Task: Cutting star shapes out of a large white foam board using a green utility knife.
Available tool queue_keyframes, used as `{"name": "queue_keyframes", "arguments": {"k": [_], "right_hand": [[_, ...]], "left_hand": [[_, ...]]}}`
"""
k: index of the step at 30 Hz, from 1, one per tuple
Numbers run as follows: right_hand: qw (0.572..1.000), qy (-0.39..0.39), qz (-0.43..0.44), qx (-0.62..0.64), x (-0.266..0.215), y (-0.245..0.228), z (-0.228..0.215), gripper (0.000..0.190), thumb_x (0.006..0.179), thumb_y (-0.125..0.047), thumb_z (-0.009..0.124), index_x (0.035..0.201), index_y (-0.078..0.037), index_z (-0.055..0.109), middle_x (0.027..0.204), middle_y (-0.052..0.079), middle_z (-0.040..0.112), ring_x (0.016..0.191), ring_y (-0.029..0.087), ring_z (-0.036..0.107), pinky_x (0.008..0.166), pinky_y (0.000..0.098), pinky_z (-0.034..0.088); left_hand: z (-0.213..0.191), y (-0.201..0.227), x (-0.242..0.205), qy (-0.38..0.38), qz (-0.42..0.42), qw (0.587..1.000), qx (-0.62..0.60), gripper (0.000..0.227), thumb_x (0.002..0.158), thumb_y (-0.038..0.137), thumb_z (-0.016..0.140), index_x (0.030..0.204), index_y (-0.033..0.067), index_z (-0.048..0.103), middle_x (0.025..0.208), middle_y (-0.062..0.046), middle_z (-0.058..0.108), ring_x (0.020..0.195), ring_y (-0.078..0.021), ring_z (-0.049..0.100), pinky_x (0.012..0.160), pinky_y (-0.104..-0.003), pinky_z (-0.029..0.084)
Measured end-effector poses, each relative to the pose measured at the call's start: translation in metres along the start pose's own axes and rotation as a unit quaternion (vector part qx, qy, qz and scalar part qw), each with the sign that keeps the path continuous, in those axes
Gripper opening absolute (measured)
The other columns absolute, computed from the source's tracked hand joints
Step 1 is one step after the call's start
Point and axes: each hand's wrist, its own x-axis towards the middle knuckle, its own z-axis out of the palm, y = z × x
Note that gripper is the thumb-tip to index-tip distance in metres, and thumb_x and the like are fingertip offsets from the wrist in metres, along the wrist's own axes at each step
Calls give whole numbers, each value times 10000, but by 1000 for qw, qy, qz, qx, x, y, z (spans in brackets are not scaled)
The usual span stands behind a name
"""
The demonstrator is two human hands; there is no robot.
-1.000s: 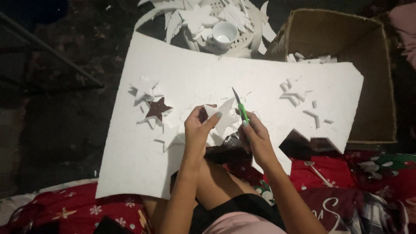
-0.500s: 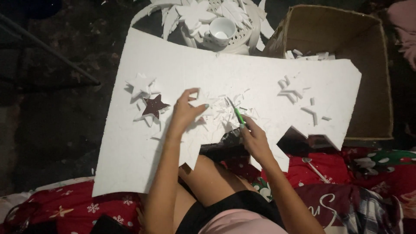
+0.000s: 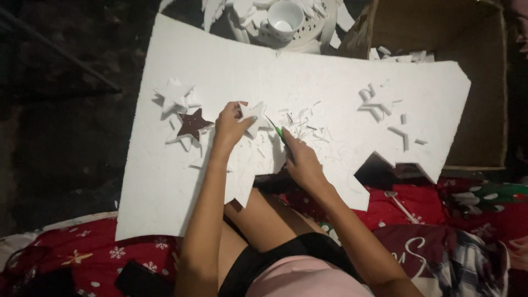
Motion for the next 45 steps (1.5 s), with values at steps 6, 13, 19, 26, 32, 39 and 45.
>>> {"name": "queue_keyframes", "arguments": {"k": [6, 13, 19, 26, 32, 39, 45], "right_hand": [[998, -23, 0, -56, 6, 9, 13, 504, 941, -129, 432, 1440, -170, 379, 1040, 220, 630, 1015, 437, 605, 931, 551, 457], [997, -39, 4, -66, 4, 4, 12, 563, 909, -89, 449, 1457, -158, 342, 1028, 225, 602, 982, 444, 606, 874, 562, 487], [993, -59, 15, -101, 4, -3, 5, 612, 883, -64, 465, 1470, -151, 312, 1031, 230, 583, 958, 456, 612, 833, 588, 494], [989, -36, -7, -145, 15, -5, 9, 566, 911, -71, 438, 1463, -168, 358, 1056, 256, 600, 974, 437, 634, 819, 517, 518], [989, -31, -17, -140, 20, -9, 3, 544, 906, -69, 461, 1441, -143, 393, 1019, 278, 616, 958, 449, 641, 813, 525, 519], [992, -23, -24, -120, 17, -19, -3, 481, 945, -129, 440, 1424, -162, 430, 1029, 315, 626, 1064, 457, 595, 892, 538, 480], [986, -16, -40, -160, 20, -10, 6, 490, 921, -94, 442, 1406, -163, 442, 896, 238, 651, 883, 409, 669, 766, 506, 537]], "left_hand": [[5, 4, -6, 8, -3, 1000, 8, 505, 747, 205, 783, 1197, 134, 563, 1180, -167, 637, 1163, -336, 570, 941, -469, 508], [4, 19, -18, 30, 17, 999, 14, 472, 750, 170, 780, 1161, 102, 559, 1167, -213, 628, 1169, -378, 557, 954, -489, 491], [8, 14, -16, 39, 28, 999, 7, 467, 744, 154, 788, 1148, 100, 560, 1163, -218, 622, 1175, -385, 551, 963, -492, 487], [10, 14, -18, 50, 35, 998, 7, 445, 735, 132, 792, 1121, 113, 571, 1117, -185, 642, 1139, -376, 576, 943, -483, 500], [11, 11, -17, 53, 33, 998, -1, 436, 734, 134, 794, 1113, 138, 578, 1089, -170, 656, 1127, -371, 584, 932, -473, 508], [17, 0, -10, 68, 37, 997, -14, 441, 714, 129, 807, 1095, 175, 590, 1061, -131, 670, 1111, -349, 596, 925, -459, 506], [18, 0, -13, 74, 54, 996, -14, 415, 723, 114, 793, 1082, 181, 596, 989, -134, 685, 1081, -346, 607, 900, -439, 514]]}}
